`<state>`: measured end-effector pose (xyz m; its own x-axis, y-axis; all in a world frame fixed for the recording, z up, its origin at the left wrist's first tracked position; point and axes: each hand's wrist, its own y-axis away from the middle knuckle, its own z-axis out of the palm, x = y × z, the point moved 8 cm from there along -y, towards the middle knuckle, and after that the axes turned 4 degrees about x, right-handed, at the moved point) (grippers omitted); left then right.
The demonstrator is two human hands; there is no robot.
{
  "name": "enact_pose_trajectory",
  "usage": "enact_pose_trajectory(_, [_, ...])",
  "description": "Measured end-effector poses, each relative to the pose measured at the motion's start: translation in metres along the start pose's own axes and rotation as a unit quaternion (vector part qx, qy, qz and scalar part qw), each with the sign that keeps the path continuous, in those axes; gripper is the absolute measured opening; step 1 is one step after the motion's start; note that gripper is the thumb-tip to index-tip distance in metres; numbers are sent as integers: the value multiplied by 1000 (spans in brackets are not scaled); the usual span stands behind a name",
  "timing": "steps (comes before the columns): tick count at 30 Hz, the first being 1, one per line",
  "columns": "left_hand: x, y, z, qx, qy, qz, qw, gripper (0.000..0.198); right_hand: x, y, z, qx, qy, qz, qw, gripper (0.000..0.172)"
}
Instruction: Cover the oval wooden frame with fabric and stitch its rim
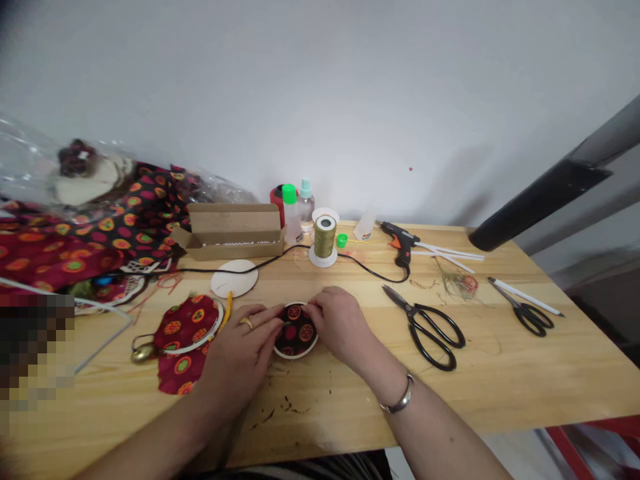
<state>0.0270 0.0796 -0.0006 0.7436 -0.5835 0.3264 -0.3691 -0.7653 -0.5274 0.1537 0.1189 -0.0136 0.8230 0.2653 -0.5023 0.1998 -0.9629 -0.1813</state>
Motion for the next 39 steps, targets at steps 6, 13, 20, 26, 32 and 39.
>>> enact_pose_trajectory(6, [0,1,2,2,-3,13,1000,15,1,1,-4,18,6,-20,1000,11])
enact_pose_trajectory(13, [5,-2,-1,0,-13,21,1000,16,-7,3,-18,46,-80,-59,994,28])
enact_pose_trajectory(20, [4,0,-1,-1,-12,14,1000,17,-26,15,-8,-108,-77,-152,979,97])
enact_pose_trajectory(26, [3,-1,-1,7,-7,2,1000,18,-28,17,-3,-134,-49,-153,978,101])
enact_pose_trajectory(32, [-1,0,-1,14,17,-19,1000,18,-28,16,-3,-132,-62,-147,978,89])
enact_pose_trajectory(39, [-7,2,-3,26,37,-43,998,19,-27,16,-2,-140,-65,-139,978,90])
